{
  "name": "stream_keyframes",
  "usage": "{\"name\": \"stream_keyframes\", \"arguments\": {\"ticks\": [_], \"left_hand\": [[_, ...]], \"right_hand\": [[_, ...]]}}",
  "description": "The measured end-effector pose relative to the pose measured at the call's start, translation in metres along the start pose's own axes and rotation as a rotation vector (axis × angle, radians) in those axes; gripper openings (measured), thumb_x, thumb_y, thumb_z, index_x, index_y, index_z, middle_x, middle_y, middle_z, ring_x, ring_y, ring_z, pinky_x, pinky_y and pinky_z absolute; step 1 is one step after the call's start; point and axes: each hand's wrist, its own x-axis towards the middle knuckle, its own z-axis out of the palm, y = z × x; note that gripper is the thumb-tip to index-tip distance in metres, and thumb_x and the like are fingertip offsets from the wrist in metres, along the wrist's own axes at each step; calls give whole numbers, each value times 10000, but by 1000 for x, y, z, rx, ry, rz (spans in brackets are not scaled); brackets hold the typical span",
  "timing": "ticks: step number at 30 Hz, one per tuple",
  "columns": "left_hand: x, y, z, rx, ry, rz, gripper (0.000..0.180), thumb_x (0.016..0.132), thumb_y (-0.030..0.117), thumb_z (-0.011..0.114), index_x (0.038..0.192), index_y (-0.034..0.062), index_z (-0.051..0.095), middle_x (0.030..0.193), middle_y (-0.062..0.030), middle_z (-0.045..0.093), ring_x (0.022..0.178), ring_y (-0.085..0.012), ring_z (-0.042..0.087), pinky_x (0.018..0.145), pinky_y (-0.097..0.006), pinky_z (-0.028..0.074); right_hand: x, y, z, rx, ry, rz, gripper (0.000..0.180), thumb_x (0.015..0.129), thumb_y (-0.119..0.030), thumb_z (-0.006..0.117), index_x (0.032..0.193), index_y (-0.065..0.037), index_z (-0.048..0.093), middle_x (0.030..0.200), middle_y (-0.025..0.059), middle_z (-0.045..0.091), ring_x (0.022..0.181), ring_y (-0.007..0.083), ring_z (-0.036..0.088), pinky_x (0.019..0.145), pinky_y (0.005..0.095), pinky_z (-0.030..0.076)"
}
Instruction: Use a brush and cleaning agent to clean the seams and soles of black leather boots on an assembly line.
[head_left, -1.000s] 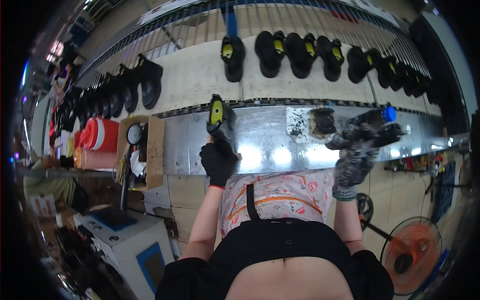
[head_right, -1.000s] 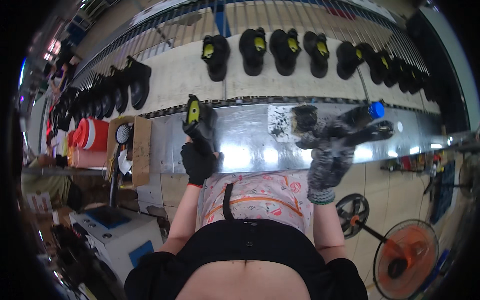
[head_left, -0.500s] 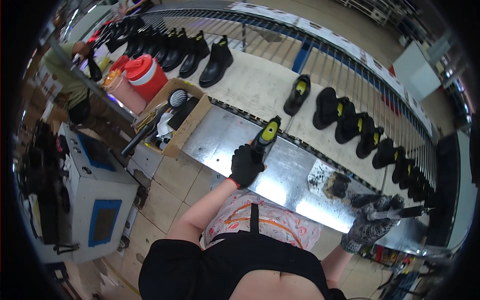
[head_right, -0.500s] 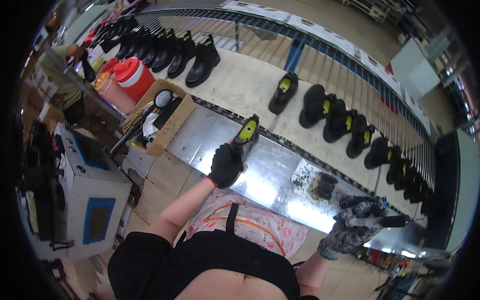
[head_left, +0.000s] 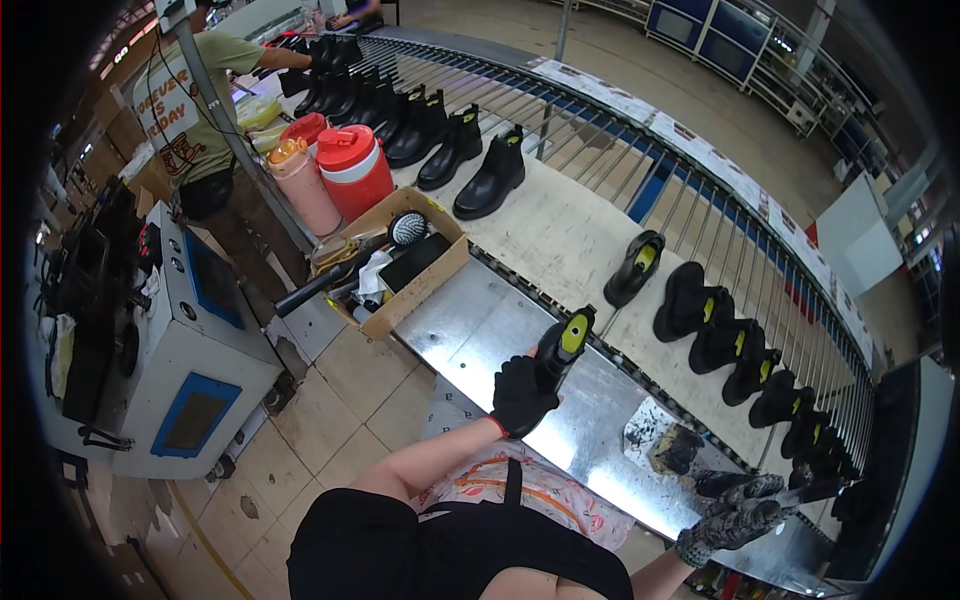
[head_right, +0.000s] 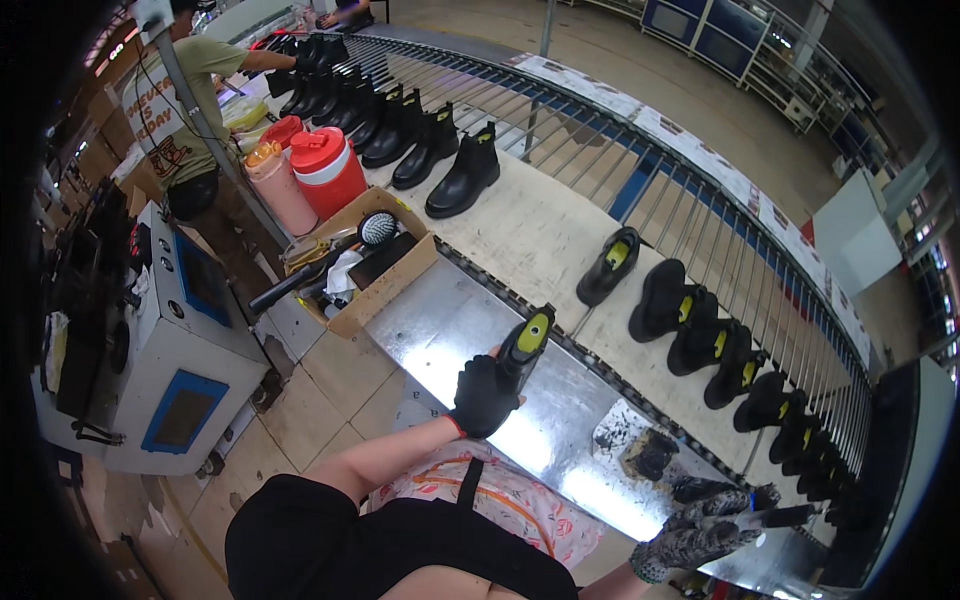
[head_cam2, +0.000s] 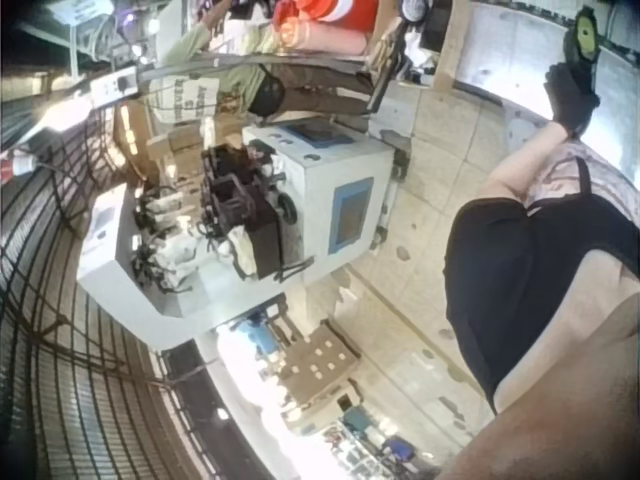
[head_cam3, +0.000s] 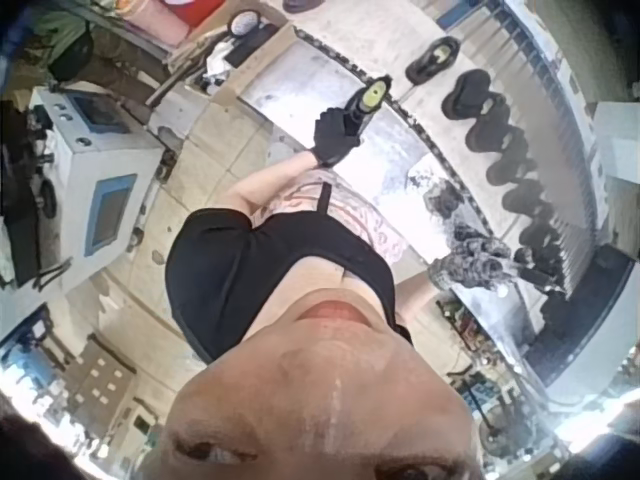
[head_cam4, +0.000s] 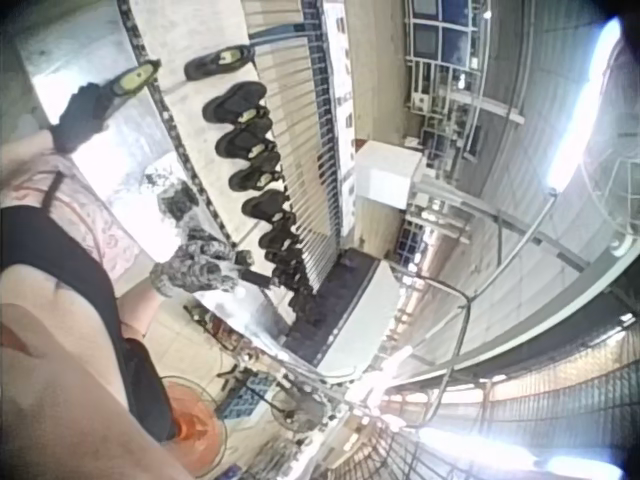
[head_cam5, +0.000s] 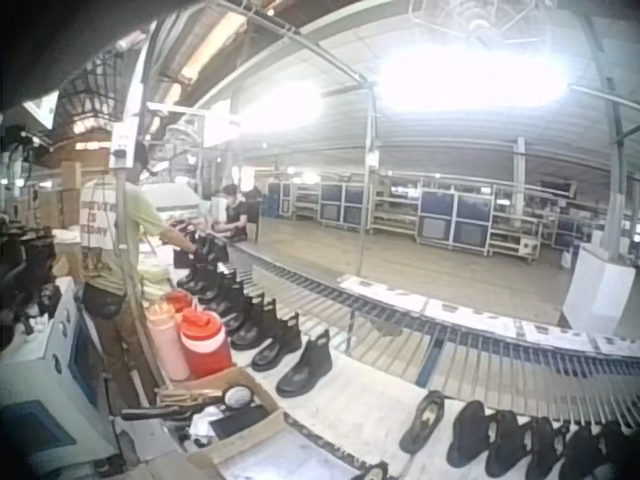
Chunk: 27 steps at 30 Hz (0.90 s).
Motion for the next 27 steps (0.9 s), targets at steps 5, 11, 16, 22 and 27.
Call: {"name": "stream_keyframes", "arguments": {"ticks": [5, 11, 16, 22, 27], "left_hand": [[3, -2, -2, 24, -11, 32, 943, 625, 361, 761, 1365, -4, 305, 1051, -163, 528, 984, -325, 488, 846, -446, 378], [10, -9, 2, -10, -46, 31, 944, 634, 383, 753, 1365, -7, 301, 1063, -168, 522, 990, -326, 483, 851, -446, 376], [10, -16, 6, -6, -21, 52, 949, 633, 391, 752, 1366, -7, 298, 1068, -170, 515, 989, -327, 478, 849, -445, 373], [-1, -18, 10, -36, -61, 16, 949, 629, 393, 751, 1370, 6, 301, 1031, -165, 509, 973, -322, 481, 835, -445, 374], [-1, 0, 2, -49, -41, 63, 936, 609, 334, 772, 1365, 18, 318, 1015, -170, 511, 959, -334, 491, 826, -454, 379]], "right_hand": [[2, 5, 16, 358, 519, 50, 665, 952, -418, 417, 1430, -8, 205, 1095, 136, 556, 810, 204, 585, 722, 325, 516], [-2, 21, -3, -279, 185, -118, 518, 973, -328, 417, 1390, -41, 306, 1239, 147, 514, 1046, 243, 545, 863, 327, 473], [0, 29, -20, -844, 324, -59, 428, 973, -303, 432, 1326, -62, 449, 1362, 152, 442, 1247, 314, 436, 1015, 398, 386], [-2, 34, -33, -2680, 265, -794, 445, 983, -290, 382, 1357, -50, 386, 1376, 150, 439, 1229, 358, 447, 1019, 445, 364], [-25, 20, -19, -2769, 82, -698, 432, 988, -288, 340, 1318, -14, 390, 1331, 174, 482, 1199, 374, 488, 967, 512, 402]]}}
